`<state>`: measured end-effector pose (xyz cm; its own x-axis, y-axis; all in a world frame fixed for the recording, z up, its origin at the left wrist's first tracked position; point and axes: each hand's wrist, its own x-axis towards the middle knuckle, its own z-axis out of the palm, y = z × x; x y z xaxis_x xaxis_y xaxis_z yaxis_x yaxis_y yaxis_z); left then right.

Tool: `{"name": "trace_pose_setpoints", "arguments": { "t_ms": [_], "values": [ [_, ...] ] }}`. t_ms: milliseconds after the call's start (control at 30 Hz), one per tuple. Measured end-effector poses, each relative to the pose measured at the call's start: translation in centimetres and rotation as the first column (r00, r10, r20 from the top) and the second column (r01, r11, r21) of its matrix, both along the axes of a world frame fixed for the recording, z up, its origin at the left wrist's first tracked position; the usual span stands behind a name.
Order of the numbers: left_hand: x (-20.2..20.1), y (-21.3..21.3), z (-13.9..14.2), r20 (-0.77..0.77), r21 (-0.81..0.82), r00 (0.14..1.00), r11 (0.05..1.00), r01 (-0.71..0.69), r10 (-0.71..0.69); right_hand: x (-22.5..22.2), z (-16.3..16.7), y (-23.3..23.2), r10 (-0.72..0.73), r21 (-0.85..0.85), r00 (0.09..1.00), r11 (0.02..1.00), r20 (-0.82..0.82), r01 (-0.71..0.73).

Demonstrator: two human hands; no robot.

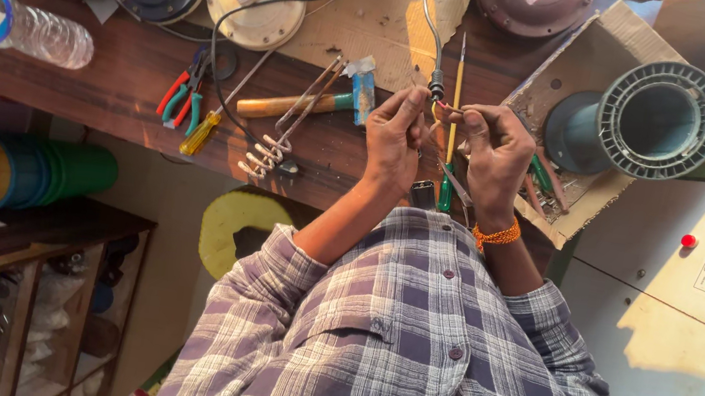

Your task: The person works at a workbench on a coiled heating element, using pliers to grip and adjust its rod and wiring. They then strip and connect wires and fit them into a plug, twisting the connections by hand and with pliers.

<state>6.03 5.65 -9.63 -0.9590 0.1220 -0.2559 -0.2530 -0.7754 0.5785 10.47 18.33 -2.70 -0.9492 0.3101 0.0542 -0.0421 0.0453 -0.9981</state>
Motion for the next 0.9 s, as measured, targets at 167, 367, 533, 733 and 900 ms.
{"name": "trace_pose_setpoints", "arguments": {
  "t_ms": [167,367,533,733,900],
  "values": [
    [-0.7,-1.2,-0.8,0.026,0.163,0.998,0.985,0.049,-0.054,-0.3,-1.8,0.3,0.057,-0.154,0.998,0.987,0.038,-0.05],
    [-1.3,-3.9,-0.5,-0.055,0.36,0.994,0.926,0.109,-0.096,-1.1,-2.7,1.2,0.083,-0.315,0.997,0.946,0.007,-0.076],
    [0.2,-3.6,-1.2,-0.087,0.36,0.98,0.911,0.2,-0.181,-1.8,-1.4,0.1,0.09,0.087,0.994,0.993,-0.057,-0.085],
    [0.7,-4.2,0.1,-0.049,0.237,0.981,0.951,0.196,-0.19,-2.9,0.7,-1.2,0.306,0.477,0.884,0.872,-0.354,-0.111],
    [0.5,-3.8,1.5,0.066,0.146,0.986,0.979,0.145,-0.156,-2.8,0.8,-1.7,0.282,0.479,0.951,0.857,-0.126,-0.191]
  ]
}}
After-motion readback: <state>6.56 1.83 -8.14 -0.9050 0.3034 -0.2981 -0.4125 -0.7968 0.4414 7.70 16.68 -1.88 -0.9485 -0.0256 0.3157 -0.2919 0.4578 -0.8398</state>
